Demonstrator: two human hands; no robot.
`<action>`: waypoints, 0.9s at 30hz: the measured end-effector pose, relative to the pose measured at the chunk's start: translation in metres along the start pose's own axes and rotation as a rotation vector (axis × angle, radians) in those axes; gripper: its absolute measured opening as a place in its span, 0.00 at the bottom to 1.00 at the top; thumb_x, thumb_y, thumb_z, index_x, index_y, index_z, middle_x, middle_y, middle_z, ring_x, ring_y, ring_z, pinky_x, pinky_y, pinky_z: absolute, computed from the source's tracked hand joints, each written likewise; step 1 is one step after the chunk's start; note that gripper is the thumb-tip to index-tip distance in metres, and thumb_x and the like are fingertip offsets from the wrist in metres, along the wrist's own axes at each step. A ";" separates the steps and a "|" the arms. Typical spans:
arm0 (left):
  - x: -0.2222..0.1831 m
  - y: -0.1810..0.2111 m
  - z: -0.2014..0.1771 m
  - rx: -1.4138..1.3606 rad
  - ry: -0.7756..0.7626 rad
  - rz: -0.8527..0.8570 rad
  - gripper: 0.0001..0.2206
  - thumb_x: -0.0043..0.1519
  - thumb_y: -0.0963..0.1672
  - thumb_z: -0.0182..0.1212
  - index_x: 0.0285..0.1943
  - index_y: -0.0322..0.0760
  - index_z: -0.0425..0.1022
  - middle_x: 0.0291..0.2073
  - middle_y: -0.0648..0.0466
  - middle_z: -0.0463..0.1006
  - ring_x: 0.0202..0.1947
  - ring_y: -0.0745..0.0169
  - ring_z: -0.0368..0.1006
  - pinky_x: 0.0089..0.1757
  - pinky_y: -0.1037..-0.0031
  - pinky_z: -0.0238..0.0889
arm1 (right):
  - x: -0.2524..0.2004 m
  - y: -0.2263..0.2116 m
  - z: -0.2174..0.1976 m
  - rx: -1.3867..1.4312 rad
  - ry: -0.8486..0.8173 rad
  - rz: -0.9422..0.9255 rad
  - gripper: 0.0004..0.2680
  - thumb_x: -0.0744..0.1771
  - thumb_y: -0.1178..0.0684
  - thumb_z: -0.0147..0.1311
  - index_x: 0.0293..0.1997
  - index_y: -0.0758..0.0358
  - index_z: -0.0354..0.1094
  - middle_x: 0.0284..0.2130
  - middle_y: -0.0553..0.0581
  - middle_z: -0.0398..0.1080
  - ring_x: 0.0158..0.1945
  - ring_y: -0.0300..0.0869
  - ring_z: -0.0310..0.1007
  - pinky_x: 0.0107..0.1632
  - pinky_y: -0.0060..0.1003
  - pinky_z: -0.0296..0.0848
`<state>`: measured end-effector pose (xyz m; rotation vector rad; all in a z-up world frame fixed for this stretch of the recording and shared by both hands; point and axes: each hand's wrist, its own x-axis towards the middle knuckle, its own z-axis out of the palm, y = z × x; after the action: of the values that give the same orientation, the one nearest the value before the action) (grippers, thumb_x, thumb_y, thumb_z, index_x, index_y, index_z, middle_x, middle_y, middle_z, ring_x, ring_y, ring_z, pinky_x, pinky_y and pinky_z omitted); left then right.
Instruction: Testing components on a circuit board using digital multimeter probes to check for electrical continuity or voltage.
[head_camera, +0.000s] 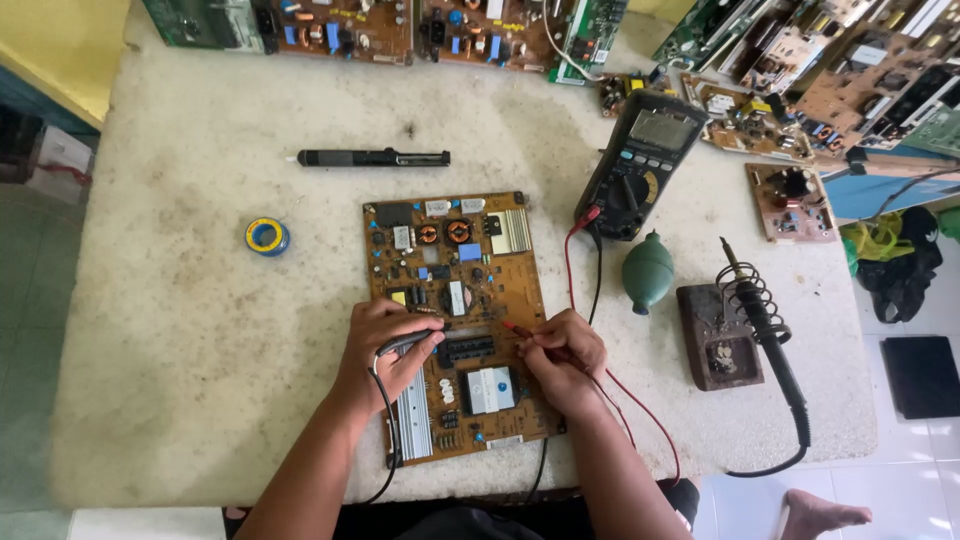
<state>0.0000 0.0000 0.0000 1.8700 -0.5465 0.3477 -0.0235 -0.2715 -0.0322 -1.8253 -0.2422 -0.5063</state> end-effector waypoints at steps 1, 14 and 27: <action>0.000 0.000 0.000 -0.001 -0.001 0.006 0.05 0.62 0.42 0.68 0.44 0.46 0.86 0.21 0.54 0.77 0.28 0.54 0.73 0.39 0.67 0.69 | 0.000 0.000 0.000 -0.001 0.004 -0.004 0.04 0.58 0.68 0.64 0.24 0.69 0.72 0.25 0.61 0.75 0.25 0.46 0.77 0.29 0.33 0.74; 0.005 0.007 -0.002 -0.038 0.003 -0.026 0.06 0.61 0.42 0.68 0.44 0.45 0.87 0.20 0.53 0.74 0.26 0.54 0.72 0.34 0.68 0.70 | 0.000 0.000 0.000 0.010 0.002 0.027 0.05 0.58 0.67 0.64 0.25 0.69 0.71 0.25 0.62 0.75 0.24 0.44 0.75 0.27 0.33 0.70; 0.003 0.007 0.000 -0.026 0.006 -0.003 0.05 0.58 0.42 0.70 0.41 0.45 0.88 0.19 0.50 0.73 0.21 0.56 0.72 0.30 0.71 0.68 | 0.000 -0.001 0.002 0.012 0.016 0.006 0.05 0.58 0.66 0.65 0.24 0.68 0.71 0.25 0.62 0.75 0.23 0.46 0.76 0.27 0.33 0.72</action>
<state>-0.0013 -0.0027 0.0073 1.8438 -0.5416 0.3432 -0.0235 -0.2697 -0.0313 -1.8088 -0.2280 -0.5138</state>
